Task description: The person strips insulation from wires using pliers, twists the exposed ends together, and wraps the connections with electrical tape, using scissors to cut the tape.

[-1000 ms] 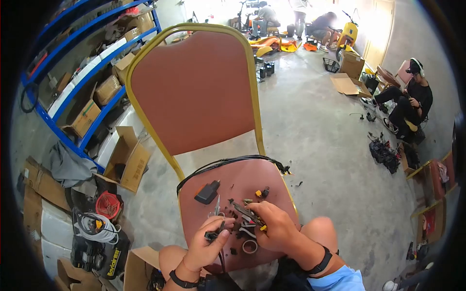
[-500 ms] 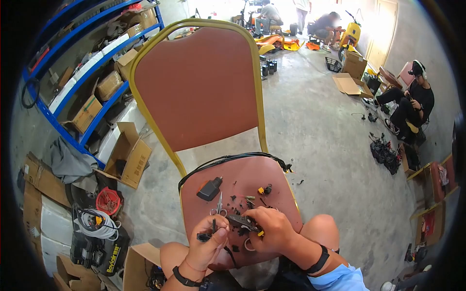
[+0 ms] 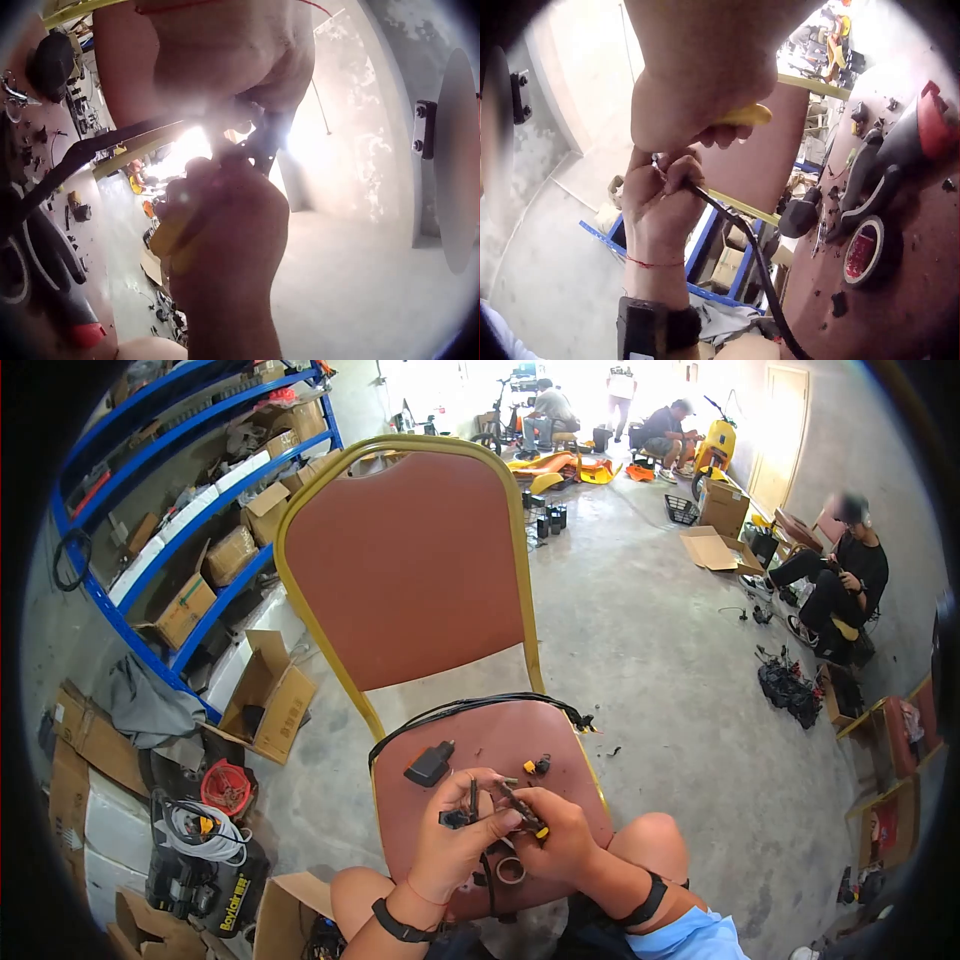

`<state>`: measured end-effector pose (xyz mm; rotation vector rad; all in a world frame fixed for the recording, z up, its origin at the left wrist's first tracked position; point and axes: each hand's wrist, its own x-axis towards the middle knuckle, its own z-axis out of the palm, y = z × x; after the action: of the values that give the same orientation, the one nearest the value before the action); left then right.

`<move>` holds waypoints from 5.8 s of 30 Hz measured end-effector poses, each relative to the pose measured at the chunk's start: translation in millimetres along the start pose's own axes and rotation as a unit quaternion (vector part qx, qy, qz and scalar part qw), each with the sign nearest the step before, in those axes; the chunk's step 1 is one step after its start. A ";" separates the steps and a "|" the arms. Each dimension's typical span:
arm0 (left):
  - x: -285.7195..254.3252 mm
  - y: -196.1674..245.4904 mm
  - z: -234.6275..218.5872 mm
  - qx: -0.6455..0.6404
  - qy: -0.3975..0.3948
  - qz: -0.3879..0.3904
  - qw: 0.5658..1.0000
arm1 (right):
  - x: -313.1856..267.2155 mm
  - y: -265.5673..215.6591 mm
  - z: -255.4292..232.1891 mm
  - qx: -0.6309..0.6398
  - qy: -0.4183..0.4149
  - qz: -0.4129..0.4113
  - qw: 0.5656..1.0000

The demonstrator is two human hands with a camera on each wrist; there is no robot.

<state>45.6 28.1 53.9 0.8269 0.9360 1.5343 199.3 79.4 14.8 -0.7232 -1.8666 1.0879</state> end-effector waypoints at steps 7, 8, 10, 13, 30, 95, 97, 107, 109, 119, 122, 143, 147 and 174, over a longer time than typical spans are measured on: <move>-10.9 -18.8 -33.4 -0.036 0.008 -0.045 0.998 | -0.5 6.2 3.6 -0.019 -0.136 0.017 0.990; -11.4 -18.5 -36.8 -0.059 -0.002 -0.052 0.997 | 1.3 6.3 4.7 -0.014 -0.163 0.029 0.986; -11.7 -16.9 -37.7 -0.082 -0.001 -0.046 0.996 | 3.2 1.0 6.6 0.011 -0.160 0.042 0.986; -10.6 -14.3 -37.7 -0.080 0.000 -0.041 0.996 | 5.7 -5.7 6.0 0.038 -0.168 0.097 0.980; -12.9 -12.8 -43.3 0.034 -0.016 -0.036 0.999 | -0.2 7.7 11.9 -0.037 -0.165 0.064 0.984; -12.8 -2.6 -42.3 0.240 -0.063 0.075 0.966 | 0.1 1.9 9.0 0.015 -0.188 0.075 0.979; -14.3 -0.9 -40.4 0.236 -0.060 0.069 0.967 | -3.1 2.7 10.9 0.009 -0.175 0.071 0.982; -15.4 -6.7 -41.4 0.204 -0.028 0.064 0.977 | -0.9 5.0 5.8 0.208 -0.271 0.232 0.911; -18.7 1.2 -35.3 0.189 -0.030 0.040 0.981 | -0.3 6.2 0.1 0.255 -0.313 0.257 0.878; -17.0 5.2 -33.0 0.203 -0.032 0.034 0.978 | 5.0 0.8 -5.1 0.145 -0.334 0.114 0.924; -15.3 4.9 -33.6 0.231 -0.047 0.068 0.969 | 5.3 -3.8 -3.9 0.149 -0.336 0.116 0.923; -17.9 4.7 -41.3 0.250 -0.112 0.064 0.960 | 7.8 -22.2 -10.8 0.164 -0.342 0.136 0.915; -18.1 5.1 -37.1 0.235 -0.109 0.045 0.965 | 6.4 -20.6 -12.2 0.163 -0.333 0.139 0.918; -19.4 -14.9 -29.3 0.020 -0.029 0.009 0.999 | 1.2 -11.6 -14.4 0.092 -0.328 0.177 0.923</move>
<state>29.1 6.3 27.2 0.9061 0.9208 1.5041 210.5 80.9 29.5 -0.6447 -2.1778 1.8948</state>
